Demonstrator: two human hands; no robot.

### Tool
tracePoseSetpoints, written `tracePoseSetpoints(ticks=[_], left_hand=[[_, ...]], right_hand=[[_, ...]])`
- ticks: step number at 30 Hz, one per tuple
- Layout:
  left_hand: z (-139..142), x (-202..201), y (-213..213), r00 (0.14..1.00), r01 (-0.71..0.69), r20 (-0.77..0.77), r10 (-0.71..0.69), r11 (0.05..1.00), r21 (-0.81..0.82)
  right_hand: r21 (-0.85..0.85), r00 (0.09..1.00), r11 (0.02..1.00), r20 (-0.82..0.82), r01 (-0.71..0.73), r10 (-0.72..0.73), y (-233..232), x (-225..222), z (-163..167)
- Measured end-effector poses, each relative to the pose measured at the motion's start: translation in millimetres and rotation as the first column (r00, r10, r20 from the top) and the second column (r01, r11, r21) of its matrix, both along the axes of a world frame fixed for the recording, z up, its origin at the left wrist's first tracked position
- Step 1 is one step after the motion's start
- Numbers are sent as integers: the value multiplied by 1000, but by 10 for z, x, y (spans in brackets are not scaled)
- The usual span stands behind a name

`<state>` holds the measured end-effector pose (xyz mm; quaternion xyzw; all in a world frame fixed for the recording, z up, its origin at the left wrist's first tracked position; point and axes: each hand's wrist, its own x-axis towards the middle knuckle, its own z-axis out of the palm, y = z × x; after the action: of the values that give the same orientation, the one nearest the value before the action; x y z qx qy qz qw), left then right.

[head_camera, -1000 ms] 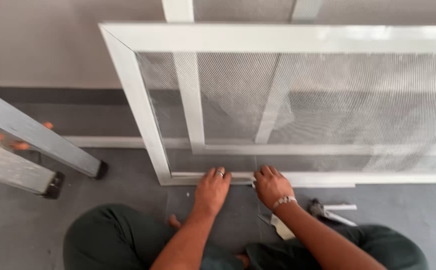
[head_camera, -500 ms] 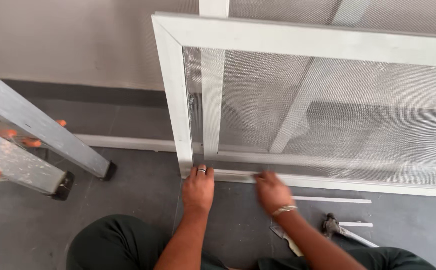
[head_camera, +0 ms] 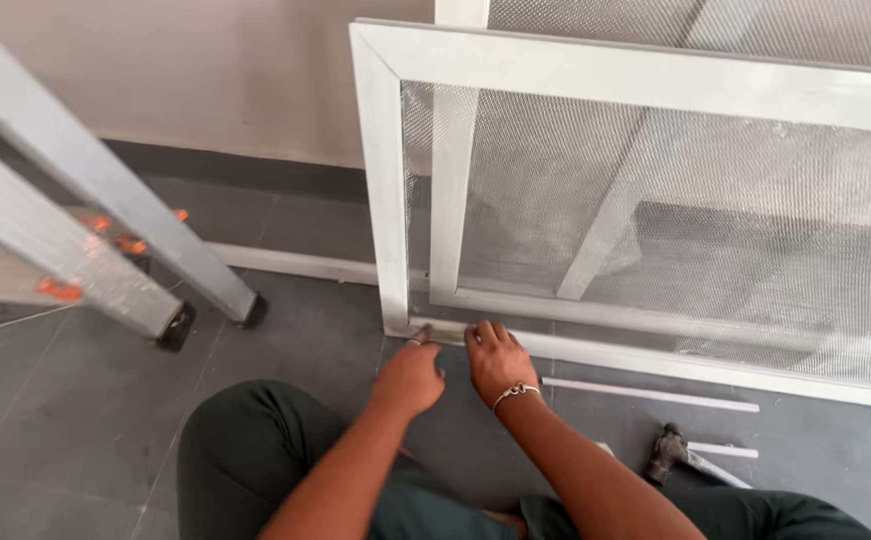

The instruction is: The person sits on the floor assembling an insect screen window frame. They press and fit white plastic trim strips into the frame's edge channel, tap them in with a hammer, cut a strip to length with a utility knife, and press the frame sections together.

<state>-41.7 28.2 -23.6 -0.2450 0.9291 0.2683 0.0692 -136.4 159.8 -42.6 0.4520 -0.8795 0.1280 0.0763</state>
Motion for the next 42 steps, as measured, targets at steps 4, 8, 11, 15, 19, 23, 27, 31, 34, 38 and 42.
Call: tracePoseSetpoints(ticks=[4,8,11,15,19,23,27,31,34,38,42], left_hand=[[82,268,-126,981,-148,145,132,983,106],[181,335,-159,949,-313,116,295,928,201],[228,317,-207,942,-334,105,318,911,241],[232,325,-212,932,-336,-24,361,889,311],[301,256,-86,939,-344,98,330,887,308],[547,197,12,897,-442,230,377,789,428],[615,110,-7,894,-449,257,368,758,474],[506,43,-17,948,-307,85,307,808,503],[538,58,-11,938,-339,138,317,760,554],[732,177,38,901,-430,307,306,716,549],[844,266,144,929,-347,317,193,753,559]], right_hand=[[17,999,1000,28,20,-20,53,114,63],[238,976,964,155,114,-154,-108,85,316],[362,940,924,256,122,-224,-225,35,529],[412,908,908,351,70,-229,-127,57,543],[195,890,952,349,237,-294,413,-306,618],[-246,853,857,-160,453,-497,1204,-1271,1557],[-318,621,913,-669,256,-408,1705,-1842,2760],[146,832,860,-377,488,-408,1544,-1915,3202],[128,820,891,-464,436,-335,1518,-1817,3153],[68,748,938,-624,340,-226,1684,-1713,3066],[144,750,937,-643,317,-155,2000,-1539,3226]])
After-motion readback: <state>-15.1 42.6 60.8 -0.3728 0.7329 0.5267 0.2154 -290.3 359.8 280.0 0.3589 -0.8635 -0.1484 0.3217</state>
